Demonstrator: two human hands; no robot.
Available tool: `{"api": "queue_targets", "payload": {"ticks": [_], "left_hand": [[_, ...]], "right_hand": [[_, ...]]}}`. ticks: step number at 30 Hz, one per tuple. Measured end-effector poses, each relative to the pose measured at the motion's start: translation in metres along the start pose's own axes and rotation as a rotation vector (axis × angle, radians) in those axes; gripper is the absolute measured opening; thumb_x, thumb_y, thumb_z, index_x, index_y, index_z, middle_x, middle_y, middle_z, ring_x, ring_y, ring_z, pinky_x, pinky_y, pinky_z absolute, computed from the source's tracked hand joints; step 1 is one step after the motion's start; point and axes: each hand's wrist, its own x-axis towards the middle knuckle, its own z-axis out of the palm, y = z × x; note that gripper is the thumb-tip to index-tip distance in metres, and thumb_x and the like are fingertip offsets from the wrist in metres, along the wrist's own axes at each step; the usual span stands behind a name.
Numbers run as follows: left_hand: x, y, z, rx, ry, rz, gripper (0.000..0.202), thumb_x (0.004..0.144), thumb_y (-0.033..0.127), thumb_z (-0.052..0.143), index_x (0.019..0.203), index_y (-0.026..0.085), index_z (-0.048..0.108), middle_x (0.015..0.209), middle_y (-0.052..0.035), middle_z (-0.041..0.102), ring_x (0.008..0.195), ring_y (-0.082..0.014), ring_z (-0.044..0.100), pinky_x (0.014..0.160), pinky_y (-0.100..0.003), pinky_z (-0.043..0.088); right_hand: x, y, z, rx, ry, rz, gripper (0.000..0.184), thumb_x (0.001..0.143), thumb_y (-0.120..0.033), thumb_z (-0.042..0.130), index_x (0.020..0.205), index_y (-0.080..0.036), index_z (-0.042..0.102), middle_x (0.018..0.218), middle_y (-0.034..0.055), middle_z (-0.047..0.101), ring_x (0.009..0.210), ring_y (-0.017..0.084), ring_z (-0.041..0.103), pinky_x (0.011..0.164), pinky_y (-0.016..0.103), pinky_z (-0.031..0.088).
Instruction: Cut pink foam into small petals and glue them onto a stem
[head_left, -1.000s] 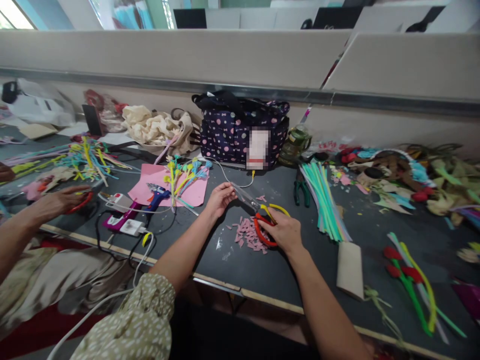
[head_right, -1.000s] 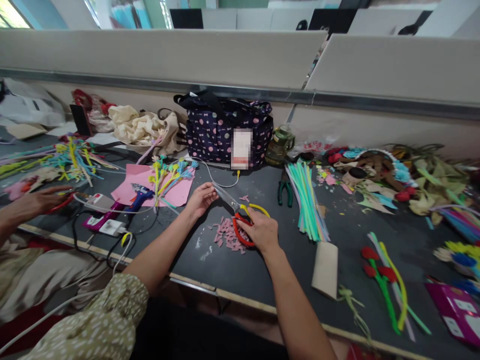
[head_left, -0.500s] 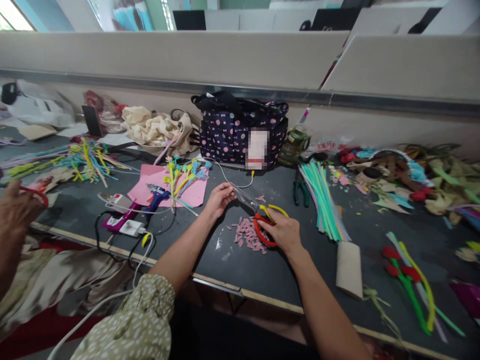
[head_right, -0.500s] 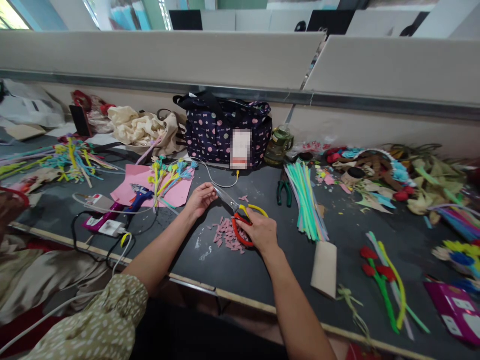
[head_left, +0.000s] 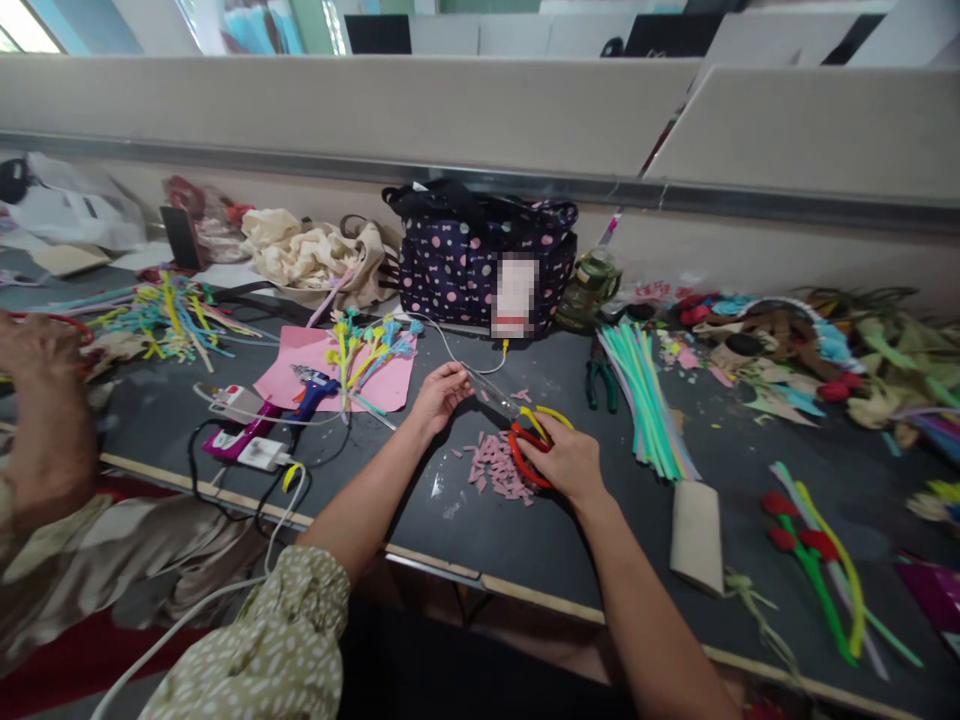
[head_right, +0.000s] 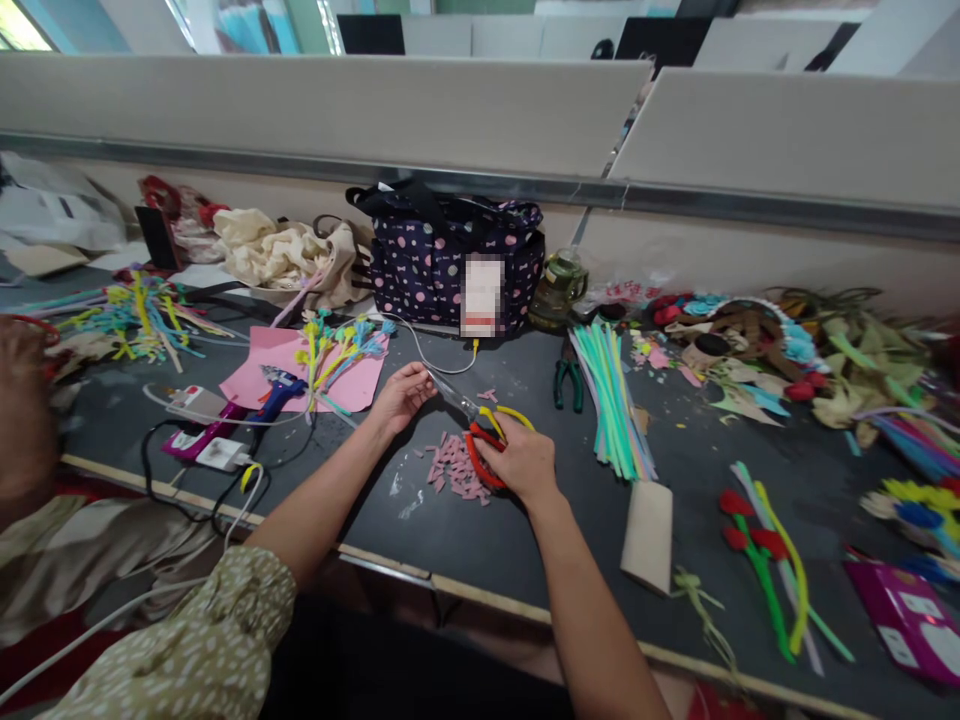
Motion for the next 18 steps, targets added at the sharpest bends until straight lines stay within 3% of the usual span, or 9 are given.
{"api": "queue_targets", "payload": {"ticks": [6,18], "left_hand": [[-0.0011,0.0021,0.0025,-0.004,-0.025,0.006,0.023,0.062,0.018,0.078,0.078,0.014,0.061,0.072,0.0009,0.063,0.057,-0.0068,0.057,0.066,-0.025,0.053],[-0.0015,0.0007,0.0011,-0.028,-0.029,-0.002,0.027,0.062,0.019,0.079,0.080,0.015,0.059,0.068,0.0023,0.061,0.055,-0.0066,0.056,0.066,-0.025,0.053]], "right_hand": [[0.0031,-0.0076,-0.0078,-0.008,-0.058,0.025,0.049,0.082,-0.051,0.052,0.118,-0.019,0.057,0.103,0.0090,0.070,0.084,0.023,0.068,0.067,0.031,0.049],[0.0012,-0.0004,-0.0006,0.006,-0.040,0.011,0.046,0.080,-0.049,0.058,0.115,-0.020,0.062,0.104,0.0072,0.071,0.088,0.024,0.068,0.070,0.033,0.050]]}}
